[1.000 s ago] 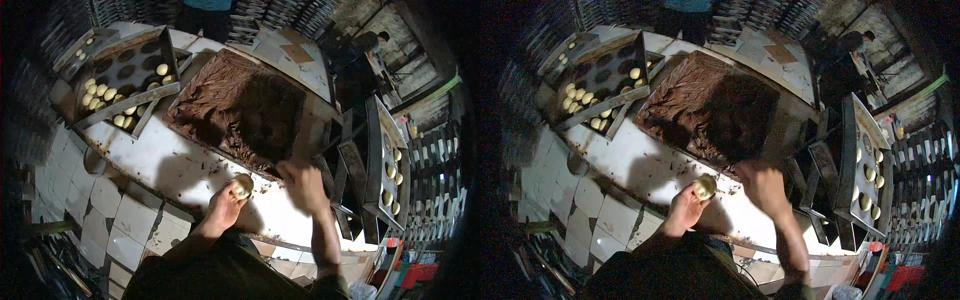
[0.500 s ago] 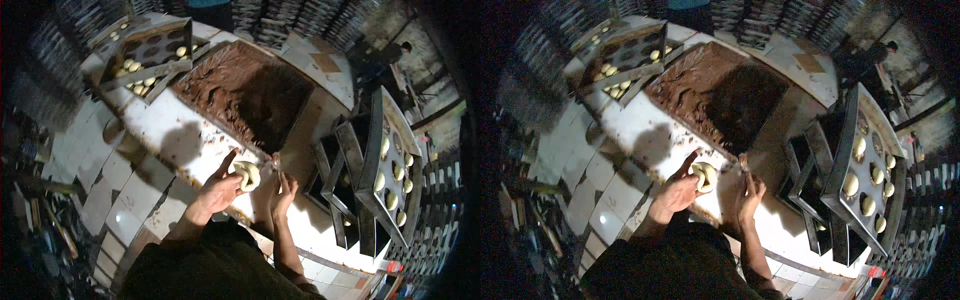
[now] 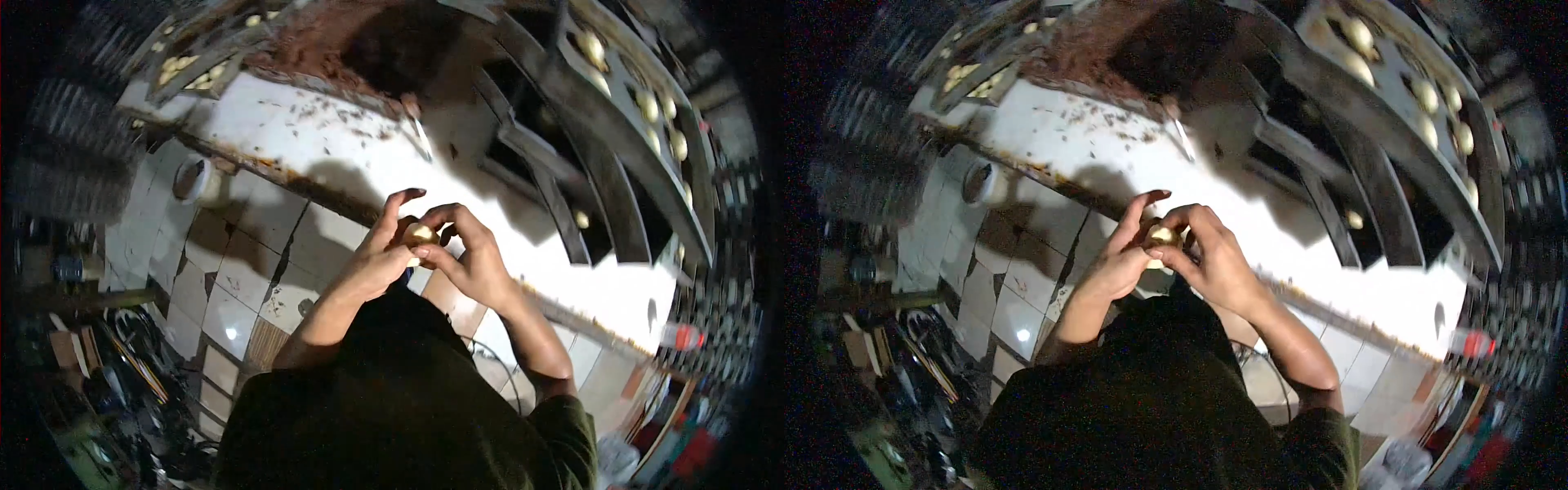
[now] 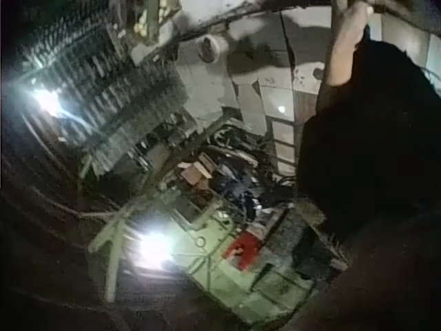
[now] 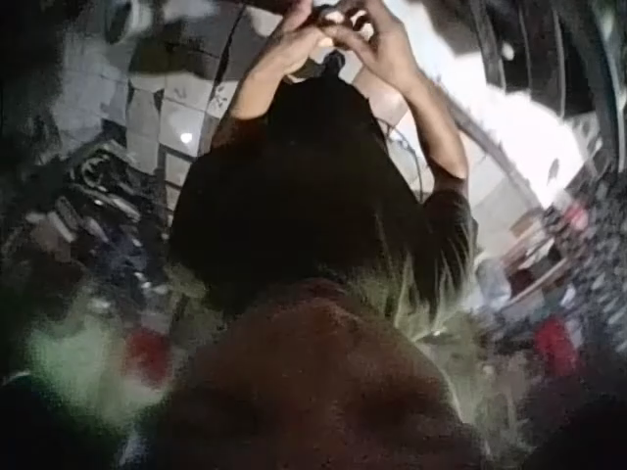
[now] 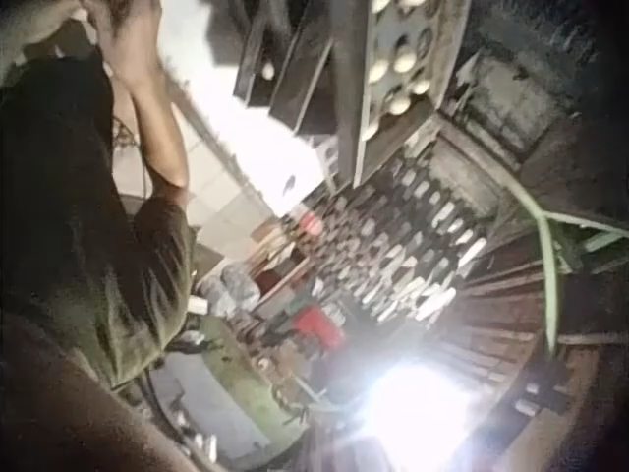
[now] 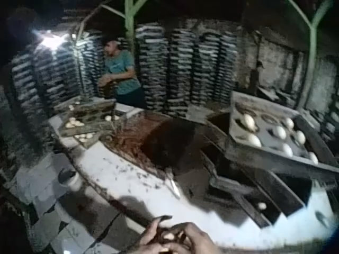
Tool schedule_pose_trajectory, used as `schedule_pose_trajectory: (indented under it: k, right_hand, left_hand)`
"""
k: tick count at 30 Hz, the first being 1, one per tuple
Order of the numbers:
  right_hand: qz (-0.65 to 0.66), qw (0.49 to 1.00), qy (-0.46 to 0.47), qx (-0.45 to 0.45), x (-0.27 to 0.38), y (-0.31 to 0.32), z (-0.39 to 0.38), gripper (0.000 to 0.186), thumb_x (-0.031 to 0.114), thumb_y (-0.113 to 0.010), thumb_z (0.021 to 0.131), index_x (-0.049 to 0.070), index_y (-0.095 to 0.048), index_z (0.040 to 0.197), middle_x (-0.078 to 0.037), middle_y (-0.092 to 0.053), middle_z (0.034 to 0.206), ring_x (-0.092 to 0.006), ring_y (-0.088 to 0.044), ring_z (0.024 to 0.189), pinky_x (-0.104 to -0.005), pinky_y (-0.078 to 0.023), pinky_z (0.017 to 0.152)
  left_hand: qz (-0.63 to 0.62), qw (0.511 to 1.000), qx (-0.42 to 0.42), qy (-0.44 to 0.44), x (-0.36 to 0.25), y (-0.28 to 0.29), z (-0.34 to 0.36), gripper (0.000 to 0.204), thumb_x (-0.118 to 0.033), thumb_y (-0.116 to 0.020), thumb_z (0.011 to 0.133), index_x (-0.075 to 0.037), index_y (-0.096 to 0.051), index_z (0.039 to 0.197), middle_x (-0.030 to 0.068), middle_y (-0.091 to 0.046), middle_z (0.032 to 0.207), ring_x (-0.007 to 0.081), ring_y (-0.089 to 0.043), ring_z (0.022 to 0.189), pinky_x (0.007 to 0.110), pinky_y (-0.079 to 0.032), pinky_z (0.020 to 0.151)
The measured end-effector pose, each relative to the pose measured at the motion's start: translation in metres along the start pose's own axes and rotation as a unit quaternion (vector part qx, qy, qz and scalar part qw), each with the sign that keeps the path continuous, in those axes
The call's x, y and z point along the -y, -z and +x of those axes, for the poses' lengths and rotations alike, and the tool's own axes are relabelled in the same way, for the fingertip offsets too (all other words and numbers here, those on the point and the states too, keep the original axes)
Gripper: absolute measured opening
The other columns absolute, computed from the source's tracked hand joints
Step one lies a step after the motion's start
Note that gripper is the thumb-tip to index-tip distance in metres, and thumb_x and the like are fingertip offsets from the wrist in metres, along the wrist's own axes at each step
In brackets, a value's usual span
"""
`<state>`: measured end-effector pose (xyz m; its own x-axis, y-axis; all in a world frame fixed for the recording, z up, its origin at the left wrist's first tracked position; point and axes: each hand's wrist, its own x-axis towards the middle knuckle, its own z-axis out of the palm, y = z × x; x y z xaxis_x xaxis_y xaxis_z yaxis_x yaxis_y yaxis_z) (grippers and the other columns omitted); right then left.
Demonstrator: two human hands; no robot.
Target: Prepare dough balls by filling them with chocolate paste and arranging them on baking trays.
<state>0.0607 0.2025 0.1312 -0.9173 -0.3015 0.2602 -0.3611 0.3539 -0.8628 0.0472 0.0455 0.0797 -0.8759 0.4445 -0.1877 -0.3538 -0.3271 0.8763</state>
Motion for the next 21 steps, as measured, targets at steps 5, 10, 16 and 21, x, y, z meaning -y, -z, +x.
schedule_pose_trajectory:
  k: [5, 10, 16, 21]
  right_hand:
    - [-0.209, 0.978, 0.022, -0.014, 0.000, 0.000, -0.092, 0.025, 0.003, -0.063, 0.074, 0.001, -0.056, 0.098, -0.013, -0.053, 0.094, -0.0277, -0.055, 0.082, -0.0318, -0.048, 0.065]
    - [-0.278, 0.949, -0.104, -0.109, 0.006, 0.041, -0.185, 0.025, -0.001, -0.063, 0.074, 0.001, -0.053, 0.096, -0.012, -0.057, 0.085, -0.0257, -0.057, 0.071, -0.0309, -0.048, 0.063]
    - [-0.050, 0.947, -0.230, -0.219, -0.017, 0.122, -0.268, 0.026, 0.000, -0.057, 0.079, 0.001, -0.045, 0.102, -0.013, -0.058, 0.081, -0.0270, -0.059, 0.074, -0.0308, -0.048, 0.066]
    - [-0.361, 0.824, -0.183, -0.397, -0.080, 0.152, -0.343, 0.019, -0.008, -0.050, 0.072, 0.000, -0.059, 0.088, -0.023, -0.036, 0.123, -0.0307, -0.040, 0.110, -0.0364, -0.037, 0.090]
  left_hand:
    - [-0.219, 0.971, -0.054, 0.082, 0.042, -0.043, -0.024, 0.045, 0.007, -0.036, 0.077, -0.005, -0.039, 0.121, 0.0101, -0.049, 0.102, 0.0204, -0.052, 0.094, 0.031, -0.045, 0.079]
    - [-0.305, 0.927, 0.101, 0.193, 0.078, -0.129, -0.044, 0.044, 0.000, -0.038, 0.079, -0.002, -0.042, 0.122, 0.0127, -0.045, 0.123, 0.0211, -0.044, 0.112, 0.033, -0.034, 0.096]
    - [0.024, 0.963, 0.241, 0.115, 0.129, -0.226, -0.016, 0.032, -0.007, -0.054, 0.085, 0.001, -0.045, 0.114, 0.0050, -0.054, 0.103, 0.0112, -0.052, 0.093, 0.023, -0.044, 0.080]
    - [0.032, 0.995, 0.093, -0.018, 0.236, -0.380, 0.044, 0.023, -0.009, -0.059, 0.081, -0.001, -0.052, 0.101, 0.0084, -0.055, 0.096, 0.0150, -0.055, 0.085, 0.025, -0.046, 0.073]
